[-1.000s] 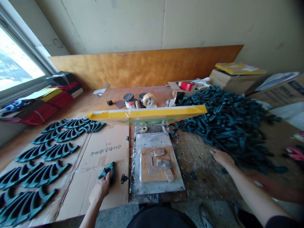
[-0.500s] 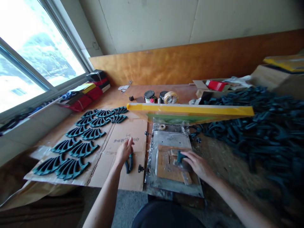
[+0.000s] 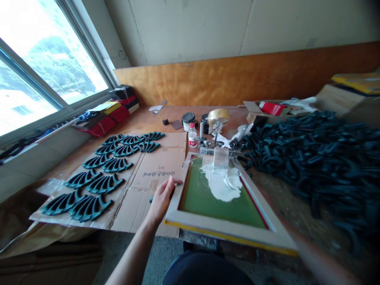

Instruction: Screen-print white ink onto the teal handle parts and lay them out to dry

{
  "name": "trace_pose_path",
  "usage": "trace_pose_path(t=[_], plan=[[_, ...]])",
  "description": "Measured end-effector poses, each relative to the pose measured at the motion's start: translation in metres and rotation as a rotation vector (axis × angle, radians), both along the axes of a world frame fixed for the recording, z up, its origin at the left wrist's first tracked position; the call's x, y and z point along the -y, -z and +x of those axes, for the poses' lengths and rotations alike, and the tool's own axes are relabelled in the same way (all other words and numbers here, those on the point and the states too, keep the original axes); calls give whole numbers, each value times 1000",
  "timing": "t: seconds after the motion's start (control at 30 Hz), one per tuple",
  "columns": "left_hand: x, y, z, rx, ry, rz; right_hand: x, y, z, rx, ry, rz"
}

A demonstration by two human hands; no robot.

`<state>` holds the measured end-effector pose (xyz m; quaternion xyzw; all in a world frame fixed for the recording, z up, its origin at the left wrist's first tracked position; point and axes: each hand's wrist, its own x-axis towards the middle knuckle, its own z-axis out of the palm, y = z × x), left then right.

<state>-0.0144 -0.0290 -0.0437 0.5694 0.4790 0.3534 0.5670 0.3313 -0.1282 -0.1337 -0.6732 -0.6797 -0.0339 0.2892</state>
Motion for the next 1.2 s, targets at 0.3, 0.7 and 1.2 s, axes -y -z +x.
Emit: trace_pose_path(t=[0.3,0.7,1.2], plan=[[15,122,-7,-349,82,-72,-80,-46,-42,208,-126,-205],[12,130,-10,-428,110,-34,-13,-31,-48,207,-624,-300],[10,90,-12,-245,116,-133,-71,-63,-45,136,-205,-164]])
